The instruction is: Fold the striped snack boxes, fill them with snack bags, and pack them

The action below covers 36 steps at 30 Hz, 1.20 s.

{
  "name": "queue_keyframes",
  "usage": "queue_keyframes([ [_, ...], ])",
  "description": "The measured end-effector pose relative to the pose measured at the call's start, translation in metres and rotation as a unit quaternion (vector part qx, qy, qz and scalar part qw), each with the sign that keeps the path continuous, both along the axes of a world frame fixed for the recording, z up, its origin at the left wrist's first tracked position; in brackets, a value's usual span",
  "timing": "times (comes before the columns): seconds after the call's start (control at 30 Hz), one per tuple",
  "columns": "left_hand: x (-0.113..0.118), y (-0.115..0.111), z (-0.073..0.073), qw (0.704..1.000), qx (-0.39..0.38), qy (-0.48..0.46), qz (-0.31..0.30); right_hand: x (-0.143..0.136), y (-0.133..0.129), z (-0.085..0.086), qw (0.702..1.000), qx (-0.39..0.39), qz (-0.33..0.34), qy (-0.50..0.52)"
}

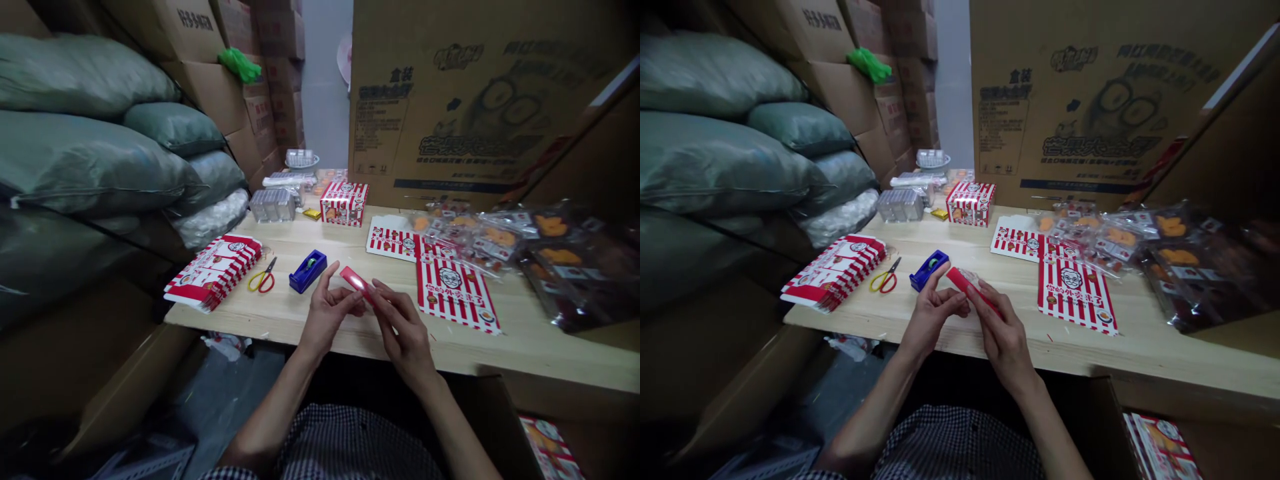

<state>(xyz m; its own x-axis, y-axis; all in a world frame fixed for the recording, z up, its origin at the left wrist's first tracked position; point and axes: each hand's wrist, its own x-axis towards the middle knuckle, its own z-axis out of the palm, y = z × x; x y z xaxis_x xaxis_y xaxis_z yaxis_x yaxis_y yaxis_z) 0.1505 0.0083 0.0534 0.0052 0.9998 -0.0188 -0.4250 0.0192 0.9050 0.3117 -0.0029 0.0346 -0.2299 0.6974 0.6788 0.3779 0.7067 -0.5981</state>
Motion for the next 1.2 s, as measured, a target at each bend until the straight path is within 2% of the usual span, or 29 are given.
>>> queue_keyframes([
  [0.13, -0.003, 0.006, -0.002, 0.998, 0.002, 0.060, 0.005, 0.003, 0.005, 0.011, 0.999, -0.026, 0.035, -0.008],
  [0.2, -0.006, 0.010, -0.005, 0.987, 0.028, 0.152, 0.052, 0.004, 0.003, 0.021, 0.998, -0.048, 0.038, 0.028],
  [0.23, -0.007, 0.013, -0.007, 0.971, 0.049, 0.213, 0.091, 0.004, 0.002, 0.026, 0.996, -0.065, 0.036, 0.050],
  [0.3, -0.012, 0.018, -0.010, 0.923, 0.095, 0.333, 0.167, 0.008, 0.000, 0.034, 0.990, -0.108, 0.019, 0.093],
  [0.33, -0.015, 0.020, -0.012, 0.902, 0.111, 0.373, 0.184, 0.010, 0.000, 0.037, 0.984, -0.135, 0.002, 0.113],
  [0.37, -0.018, 0.022, -0.013, 0.895, 0.117, 0.393, 0.176, 0.014, 0.002, 0.036, 0.977, -0.161, -0.019, 0.138],
  [0.4, -0.022, 0.024, -0.015, 0.903, 0.113, 0.390, 0.142, 0.018, 0.004, 0.033, 0.966, -0.188, -0.040, 0.170],
  [0.5, -0.035, 0.028, -0.023, 0.949, 0.052, 0.307, -0.051, 0.031, 0.014, 0.007, 0.911, -0.274, -0.065, 0.303],
  [0.57, -0.043, 0.030, -0.033, 0.949, 0.021, 0.283, -0.139, 0.037, 0.020, -0.021, 0.865, -0.334, -0.055, 0.372],
  [0.63, -0.050, 0.034, -0.046, 0.932, 0.028, 0.318, -0.172, 0.040, 0.021, -0.051, 0.842, -0.369, -0.070, 0.387],
  [0.7, -0.054, 0.041, -0.061, 0.896, 0.050, 0.395, -0.195, 0.038, 0.020, -0.079, 0.855, -0.376, -0.108, 0.341],
  [0.77, -0.055, 0.051, -0.077, 0.845, 0.065, 0.488, -0.208, 0.035, 0.017, -0.101, 0.875, -0.368, -0.139, 0.282],
  [0.83, -0.053, 0.061, -0.091, 0.803, 0.074, 0.556, -0.203, 0.034, 0.016, -0.115, 0.887, -0.357, -0.156, 0.247],
  [0.9, -0.049, 0.071, -0.102, 0.784, 0.083, 0.585, -0.191, 0.038, 0.020, -0.122, 0.896, -0.341, -0.180, 0.218],
  [0.97, -0.045, 0.078, -0.111, 0.776, 0.093, 0.599, -0.173, 0.052, 0.030, -0.121, 0.902, -0.317, -0.220, 0.191],
  [1.03, -0.042, 0.082, -0.118, 0.764, 0.110, 0.620, -0.140, 0.076, 0.048, -0.112, 0.902, -0.293, -0.268, 0.172],
  [1.13, -0.043, 0.084, -0.128, 0.734, 0.144, 0.659, -0.075, 0.132, 0.087, -0.088, 0.886, -0.273, -0.339, 0.158],
  [1.2, -0.049, 0.084, -0.136, 0.728, 0.164, 0.664, -0.053, 0.174, 0.114, -0.068, 0.868, -0.272, -0.383, 0.163],
])
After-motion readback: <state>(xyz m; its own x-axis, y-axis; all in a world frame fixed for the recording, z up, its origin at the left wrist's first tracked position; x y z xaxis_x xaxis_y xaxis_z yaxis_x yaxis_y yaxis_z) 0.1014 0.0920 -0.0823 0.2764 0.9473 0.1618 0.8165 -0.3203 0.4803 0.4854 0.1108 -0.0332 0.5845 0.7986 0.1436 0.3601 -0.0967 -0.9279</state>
